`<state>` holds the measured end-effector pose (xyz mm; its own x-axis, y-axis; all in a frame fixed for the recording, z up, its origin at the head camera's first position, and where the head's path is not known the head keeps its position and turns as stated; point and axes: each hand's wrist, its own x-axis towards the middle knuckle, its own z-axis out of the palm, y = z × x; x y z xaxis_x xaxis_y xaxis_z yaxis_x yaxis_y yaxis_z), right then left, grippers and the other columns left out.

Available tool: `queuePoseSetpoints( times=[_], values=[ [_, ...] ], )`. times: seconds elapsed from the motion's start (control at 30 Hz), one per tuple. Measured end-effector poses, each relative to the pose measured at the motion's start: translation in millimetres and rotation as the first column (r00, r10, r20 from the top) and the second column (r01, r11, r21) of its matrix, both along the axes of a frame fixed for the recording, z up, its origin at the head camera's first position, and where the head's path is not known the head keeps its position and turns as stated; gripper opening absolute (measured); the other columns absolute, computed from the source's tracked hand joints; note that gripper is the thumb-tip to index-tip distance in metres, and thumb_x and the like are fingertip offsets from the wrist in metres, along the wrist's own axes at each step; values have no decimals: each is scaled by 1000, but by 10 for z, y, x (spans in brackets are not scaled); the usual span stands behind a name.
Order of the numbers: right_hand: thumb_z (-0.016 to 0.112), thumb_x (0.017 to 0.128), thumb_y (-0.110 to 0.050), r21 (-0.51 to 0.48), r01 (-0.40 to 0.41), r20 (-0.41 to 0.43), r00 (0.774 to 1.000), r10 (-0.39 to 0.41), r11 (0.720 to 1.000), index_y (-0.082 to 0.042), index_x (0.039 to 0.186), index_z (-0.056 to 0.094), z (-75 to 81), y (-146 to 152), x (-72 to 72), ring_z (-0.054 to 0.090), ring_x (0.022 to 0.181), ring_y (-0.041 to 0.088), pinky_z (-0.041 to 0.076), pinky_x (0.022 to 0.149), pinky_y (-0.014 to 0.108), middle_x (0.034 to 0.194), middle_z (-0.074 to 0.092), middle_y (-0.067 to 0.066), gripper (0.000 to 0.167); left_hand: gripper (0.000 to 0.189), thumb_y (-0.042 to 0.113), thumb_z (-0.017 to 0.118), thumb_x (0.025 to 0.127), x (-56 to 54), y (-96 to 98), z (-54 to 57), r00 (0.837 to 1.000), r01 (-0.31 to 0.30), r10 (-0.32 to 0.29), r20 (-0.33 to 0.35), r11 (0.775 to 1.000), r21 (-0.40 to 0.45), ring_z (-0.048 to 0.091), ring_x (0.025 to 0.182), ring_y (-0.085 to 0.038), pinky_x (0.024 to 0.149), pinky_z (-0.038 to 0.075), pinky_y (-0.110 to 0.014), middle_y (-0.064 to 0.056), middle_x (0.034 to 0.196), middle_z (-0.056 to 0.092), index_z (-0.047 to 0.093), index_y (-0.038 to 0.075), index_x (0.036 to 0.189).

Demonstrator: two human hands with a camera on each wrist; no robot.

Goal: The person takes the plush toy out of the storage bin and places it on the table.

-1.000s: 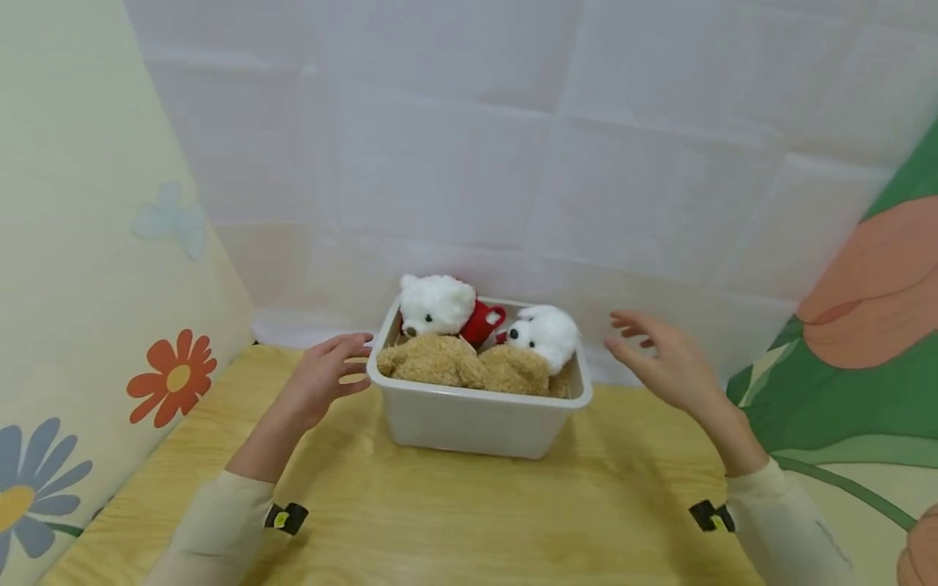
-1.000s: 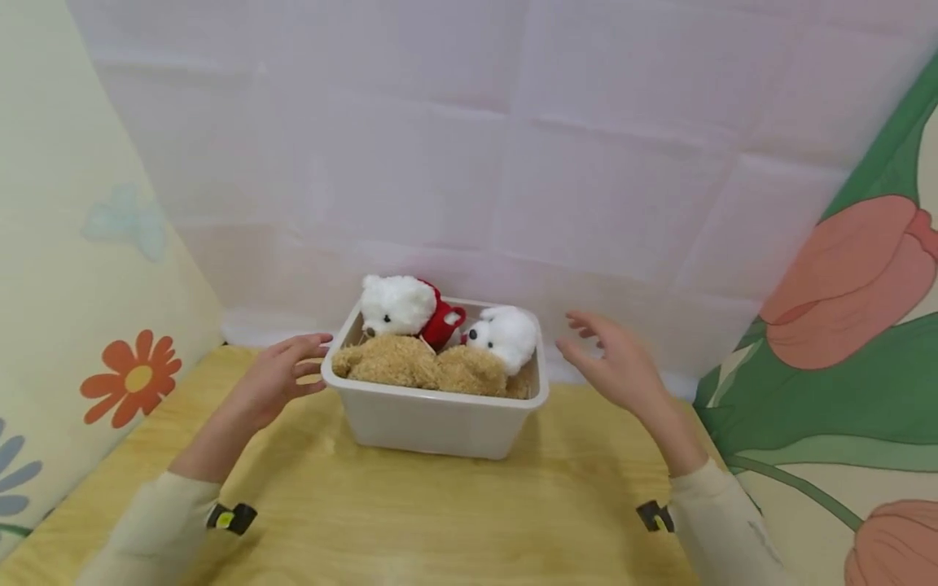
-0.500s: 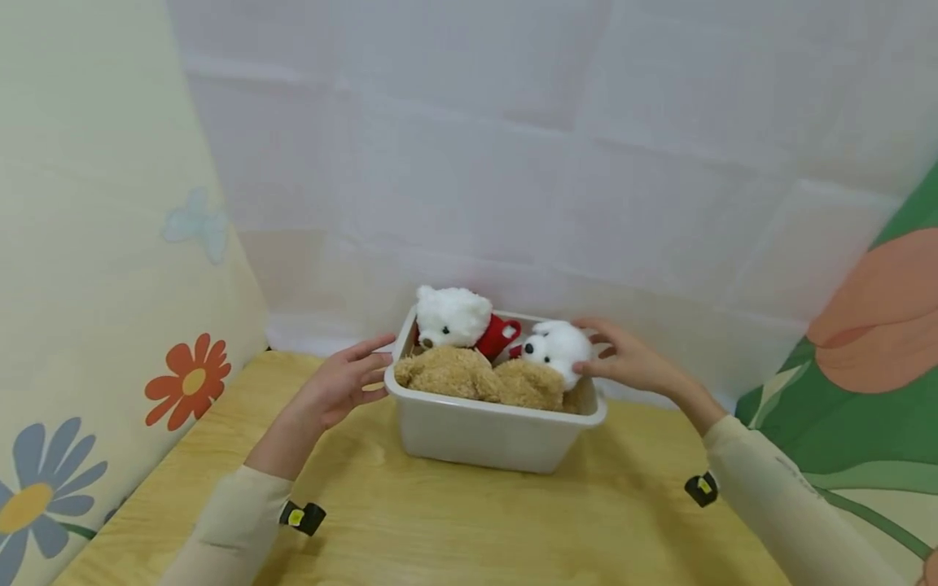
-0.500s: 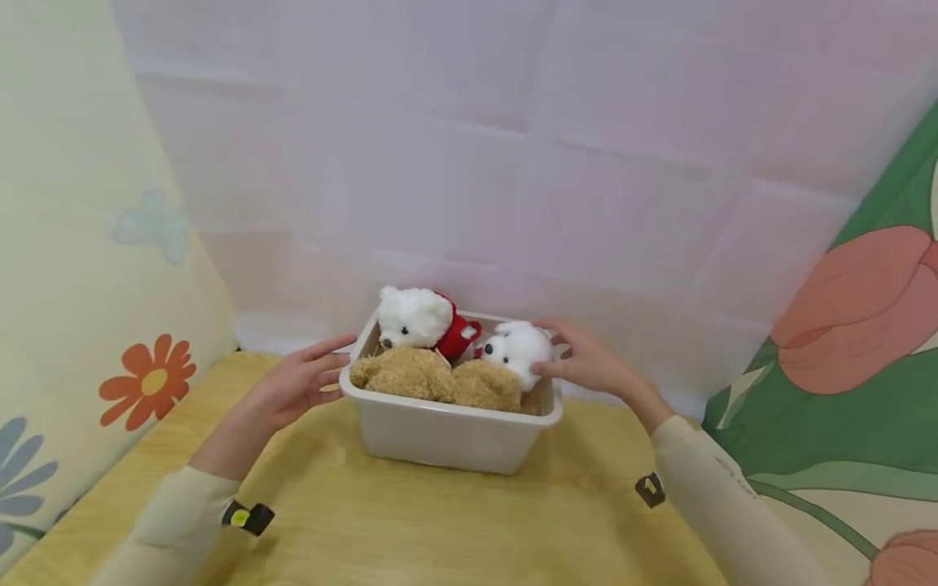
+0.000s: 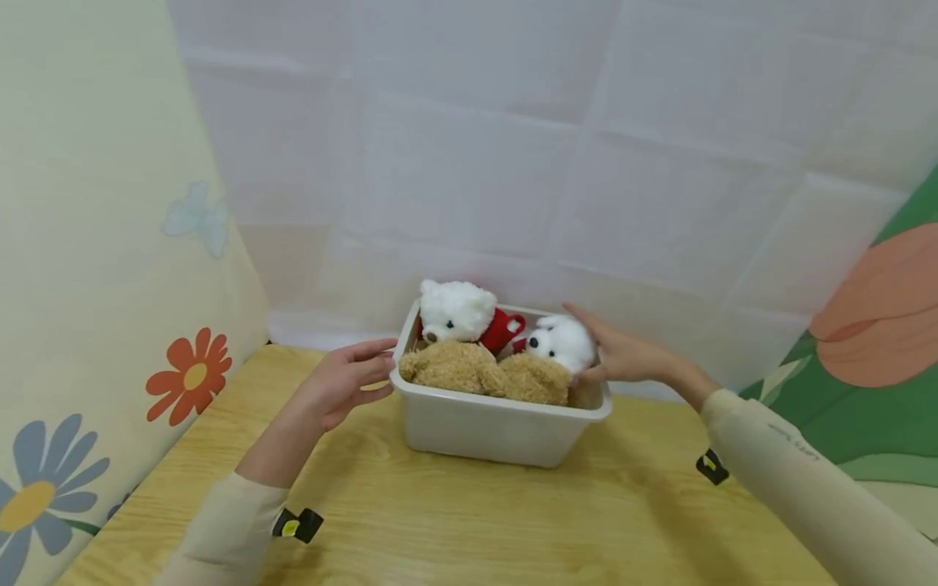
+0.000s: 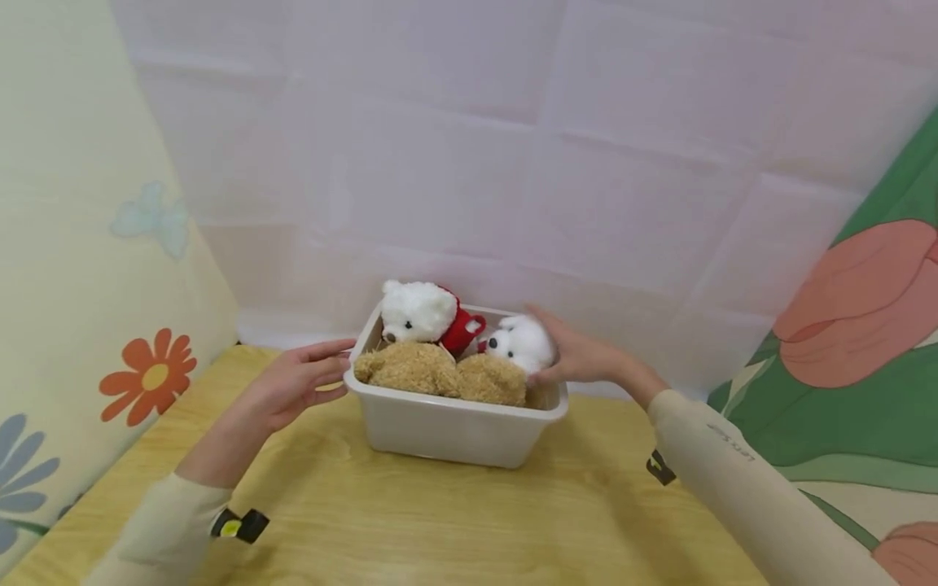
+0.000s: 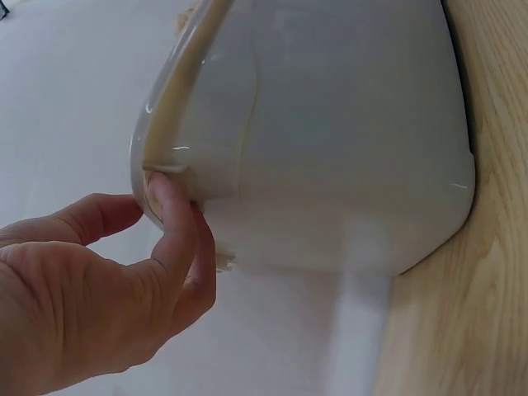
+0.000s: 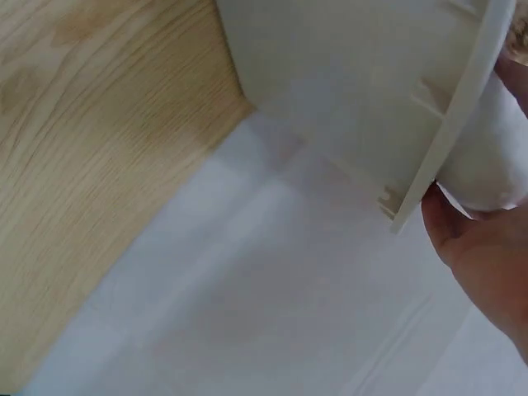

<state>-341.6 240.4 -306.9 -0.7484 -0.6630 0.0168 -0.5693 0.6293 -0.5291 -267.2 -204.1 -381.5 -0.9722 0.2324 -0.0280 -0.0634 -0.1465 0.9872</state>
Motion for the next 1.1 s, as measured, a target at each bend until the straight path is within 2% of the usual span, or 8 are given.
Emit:
queuePoseSetpoints(
  times=[0.1, 0.23, 0.3, 0.47, 0.57, 0.83, 0.93, 1.1],
  values=[
    [87, 82, -32, 13, -23, -43, 999, 23, 1000, -17, 165, -1, -16, -47, 15, 30, 140, 46, 36, 104, 66, 165, 10, 22, 122, 56, 9, 58, 105, 14, -14, 22, 1000, -1, 1, 2, 1000, 2, 59, 118, -21, 95, 52, -40, -26, 155, 35, 37, 0, 156],
    [84, 81, -16, -3, -43, -88, 995, 43, 999, -5, 163, 8, -31, -84, 7, 31, 140, 45, 37, 104, 64, 161, 18, 26, 113, 57, 9, 59, 105, 22, -26, 14, 1000, 0, 0, 8, 1000, 12, 59, 117, -19, 97, 52, -40, -25, 155, 34, 37, -1, 156],
    [84, 80, -13, -14, -39, -104, 994, 37, 999, 0, 161, 15, -41, -90, -3, 38, 135, 45, 41, 102, 63, 158, 26, 27, 107, 57, 9, 59, 105, 26, -26, 18, 1000, 2, -2, 8, 1000, 14, 59, 118, -20, 97, 52, -40, -25, 155, 34, 36, -1, 156],
    [87, 79, -18, -32, -24, -150, 988, 19, 999, 1, 157, 29, -60, -87, -35, 52, 120, 40, 50, 91, 59, 148, 41, 24, 99, 58, 10, 59, 105, 27, -22, 26, 1000, 12, -12, 6, 1000, 16, 59, 118, -19, 99, 50, -42, -25, 155, 34, 35, -2, 156],
    [86, 80, -20, -47, -33, -190, 981, 23, 998, 2, 154, 35, -51, -93, -57, 55, 116, 38, 52, 87, 56, 145, 46, 23, 93, 58, 10, 59, 105, 20, -18, 18, 1000, 11, -11, 1, 1000, 20, 59, 117, -18, 101, 49, -45, -25, 155, 34, 36, -1, 156],
    [86, 78, -19, -64, -34, -271, 962, 16, 997, 0, 145, 51, 4, -114, -98, 60, 104, 28, 53, 79, 45, 131, 59, 16, 78, 56, 9, 58, 105, 39, 28, 26, 1000, 3, -3, 18, 1000, 23, 58, 116, -20, 97, 52, -43, -24, 153, 37, 36, -1, 156],
    [87, 76, -18, -60, -25, -280, 960, 7, 998, -1, 144, 53, 31, -147, -114, 61, 101, 26, 54, 77, 42, 128, 61, 14, 77, 56, 9, 57, 105, 39, 34, 25, 1000, -2, 2, 25, 1000, 20, 57, 116, -21, 97, 51, -44, -23, 153, 37, 36, -1, 156],
    [87, 73, -18, -44, -19, -301, 954, 5, 999, -3, 142, 56, 110, -223, -155, 62, 99, 24, 57, 74, 39, 124, 64, 11, 77, 55, 9, 56, 106, 29, 29, 36, 1000, -10, 10, 21, 1000, 10, 57, 115, -21, 92, 53, -40, -23, 152, 37, 35, -1, 156]
  ],
)
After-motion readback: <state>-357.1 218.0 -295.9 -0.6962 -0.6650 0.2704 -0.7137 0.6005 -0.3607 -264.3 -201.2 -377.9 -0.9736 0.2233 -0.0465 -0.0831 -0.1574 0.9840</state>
